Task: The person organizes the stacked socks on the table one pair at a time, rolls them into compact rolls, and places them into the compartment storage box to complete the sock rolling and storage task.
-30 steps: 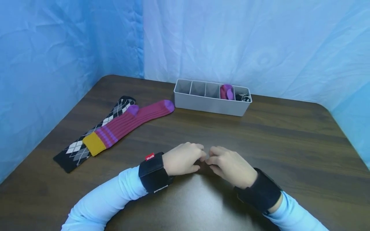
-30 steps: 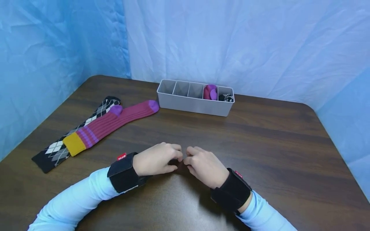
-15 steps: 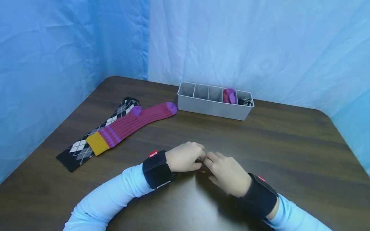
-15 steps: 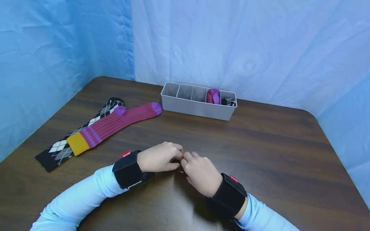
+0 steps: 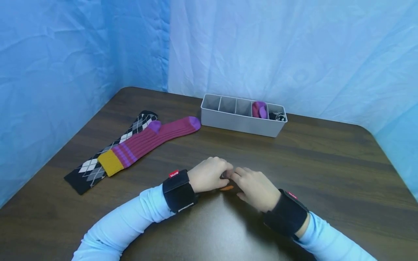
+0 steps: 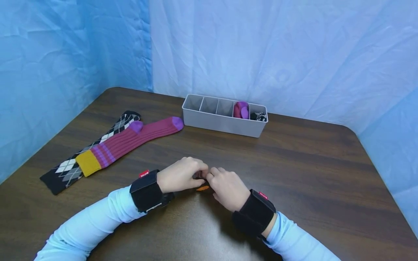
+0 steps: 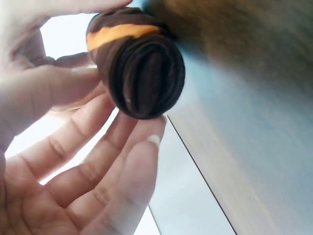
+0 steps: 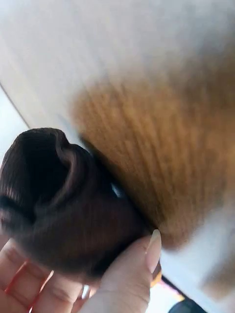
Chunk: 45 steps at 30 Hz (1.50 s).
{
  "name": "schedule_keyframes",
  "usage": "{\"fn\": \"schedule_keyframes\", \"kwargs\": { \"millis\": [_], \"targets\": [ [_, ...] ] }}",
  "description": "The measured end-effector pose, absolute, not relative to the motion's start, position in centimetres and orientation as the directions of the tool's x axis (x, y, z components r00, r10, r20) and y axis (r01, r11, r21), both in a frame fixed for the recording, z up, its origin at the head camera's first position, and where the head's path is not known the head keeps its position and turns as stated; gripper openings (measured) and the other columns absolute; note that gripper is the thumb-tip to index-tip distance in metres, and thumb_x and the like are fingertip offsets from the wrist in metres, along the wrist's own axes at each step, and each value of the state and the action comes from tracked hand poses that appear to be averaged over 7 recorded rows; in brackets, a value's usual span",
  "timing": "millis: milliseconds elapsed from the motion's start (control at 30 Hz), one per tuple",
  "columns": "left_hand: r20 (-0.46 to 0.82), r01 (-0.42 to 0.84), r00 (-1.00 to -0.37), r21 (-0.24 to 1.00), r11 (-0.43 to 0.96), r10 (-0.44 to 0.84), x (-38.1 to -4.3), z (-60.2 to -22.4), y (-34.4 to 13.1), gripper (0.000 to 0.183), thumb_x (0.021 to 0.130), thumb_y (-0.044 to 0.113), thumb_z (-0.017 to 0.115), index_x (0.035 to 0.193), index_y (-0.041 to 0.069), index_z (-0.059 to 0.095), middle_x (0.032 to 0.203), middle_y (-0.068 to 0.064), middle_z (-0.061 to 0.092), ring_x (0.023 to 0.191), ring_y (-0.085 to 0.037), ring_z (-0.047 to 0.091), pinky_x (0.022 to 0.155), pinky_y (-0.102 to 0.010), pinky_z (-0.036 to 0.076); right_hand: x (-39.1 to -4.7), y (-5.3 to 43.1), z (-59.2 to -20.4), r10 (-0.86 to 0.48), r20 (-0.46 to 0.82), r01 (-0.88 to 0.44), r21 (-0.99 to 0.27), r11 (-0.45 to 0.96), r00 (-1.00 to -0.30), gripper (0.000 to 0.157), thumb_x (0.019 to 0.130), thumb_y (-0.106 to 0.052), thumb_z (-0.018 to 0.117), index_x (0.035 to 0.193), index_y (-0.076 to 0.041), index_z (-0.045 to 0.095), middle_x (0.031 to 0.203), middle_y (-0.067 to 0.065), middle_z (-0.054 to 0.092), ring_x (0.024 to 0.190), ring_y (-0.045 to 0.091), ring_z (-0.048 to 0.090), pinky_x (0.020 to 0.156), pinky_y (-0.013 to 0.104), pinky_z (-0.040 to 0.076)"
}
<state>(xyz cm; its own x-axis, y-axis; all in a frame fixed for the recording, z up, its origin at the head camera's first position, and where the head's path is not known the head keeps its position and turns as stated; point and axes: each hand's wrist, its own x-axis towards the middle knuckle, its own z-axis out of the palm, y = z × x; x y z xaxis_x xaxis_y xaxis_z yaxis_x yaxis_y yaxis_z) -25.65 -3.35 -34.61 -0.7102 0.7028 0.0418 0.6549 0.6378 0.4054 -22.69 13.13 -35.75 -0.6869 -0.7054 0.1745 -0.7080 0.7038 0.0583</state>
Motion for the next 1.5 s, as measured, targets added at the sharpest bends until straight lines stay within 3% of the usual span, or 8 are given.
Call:
{"fn": "schedule_keyframes", "kwargs": {
  "millis": [200,400,833,1033,1167,1300,1433,1500],
  "targets": [
    [0.034,0.653,-0.702,0.428,0.624,0.711,-25.8,-34.6,-3.5,0.004,0.077,0.017,0.06,0.077,0.014,0.063,0.064,0.007,0.056,0.056,-0.004,0.046,0.053,-0.015,0.037,-23.6,13.0,-35.4,-0.707,0.08,-0.711,-0.048,0.702,-0.703,0.042,0.059,-0.012,0.075,0.098,-0.009,0.06,0.086,0.0,0.061,0.072,0.011,0.057,0.064,0.025,0.047],
    [-0.013,0.657,-0.686,0.421,0.626,0.728,-25.7,-34.5,-3.8,0.011,0.071,0.017,0.067,0.08,0.013,0.062,0.07,0.005,0.06,0.059,-0.004,0.047,0.056,-0.016,0.038,-24.5,12.8,-34.9,-0.726,0.014,-0.72,-0.138,0.68,-0.688,0.032,0.063,-0.007,0.071,0.093,-0.011,0.062,0.081,-0.001,0.062,0.069,0.008,0.055,0.064,0.024,0.047],
    [-0.004,0.66,-0.695,0.395,0.639,0.719,-26.2,-35.4,-3.7,0.014,0.068,0.012,0.068,0.081,0.012,0.063,0.07,0.004,0.061,0.058,-0.005,0.049,0.057,-0.015,0.04,-25.3,12.5,-35.4,-0.711,-0.015,-0.705,-0.111,0.7,-0.703,0.02,0.062,-0.009,0.071,0.081,-0.012,0.065,0.073,-0.003,0.062,0.062,0.007,0.051,0.063,0.024,0.047],
    [-0.013,0.64,-0.705,0.418,0.645,0.709,-30.0,-31.7,-4.1,0.019,0.071,0.017,0.066,0.089,0.01,0.063,0.08,-0.001,0.063,0.07,-0.008,0.056,0.063,-0.019,0.044,-28.1,13.2,-31.8,-0.598,-0.07,-0.584,-0.152,0.798,-0.799,0.02,0.059,-0.008,0.07,0.078,-0.013,0.065,0.071,-0.004,0.061,0.062,0.008,0.052,0.062,0.025,0.045],
    [0.115,0.58,-0.8,0.402,0.709,0.589,-33.7,-28.2,-4.6,0.021,0.077,0.018,0.061,0.095,0.007,0.061,0.089,-0.006,0.063,0.082,-0.015,0.057,0.073,-0.026,0.045,-31.4,14.3,-27.7,-0.431,-0.066,-0.412,-0.198,0.89,-0.9,0.019,0.06,-0.011,0.07,0.078,-0.008,0.065,0.071,0.003,0.062,0.059,0.013,0.054,0.057,0.026,0.045],
    [0.171,0.426,-0.902,0.496,0.757,0.395,-36.7,-27.1,-5.4,0.028,0.082,0.017,0.054,0.106,0.003,0.056,0.1,-0.012,0.06,0.091,-0.021,0.056,0.079,-0.03,0.044,-34.7,15.4,-24.6,-0.213,-0.131,-0.154,-0.356,0.922,-0.968,0.031,0.065,-0.015,0.068,0.09,0.003,0.063,0.077,0.015,0.063,0.058,0.016,0.058,0.054,0.026,0.048],
    [0.17,0.233,-0.972,0.564,0.792,0.165,-39.7,-28.8,-6.6,0.032,0.083,0.017,0.049,0.111,0.002,0.053,0.11,-0.014,0.056,0.093,-0.024,0.056,0.081,-0.034,0.043,-37.4,16.3,-24.1,-0.051,-0.183,0.041,-0.466,0.884,-0.982,0.038,0.069,-0.023,0.067,0.093,0.005,0.062,0.068,0.009,0.063,0.059,0.014,0.057,0.054,0.025,0.046],
    [0.22,0.167,-0.974,0.557,0.813,0.049,-43.5,-32.1,-7.4,0.029,0.081,0.022,0.051,0.103,0.005,0.058,0.105,-0.012,0.059,0.088,-0.025,0.056,0.076,-0.034,0.044,-38.4,16.6,-24.5,0.003,-0.186,0.103,-0.53,0.842,-0.983,0.039,0.07,-0.027,0.067,0.093,0.005,0.062,0.066,0.004,0.062,0.062,0.015,0.057,0.055,0.025,0.045]
  ]
}}
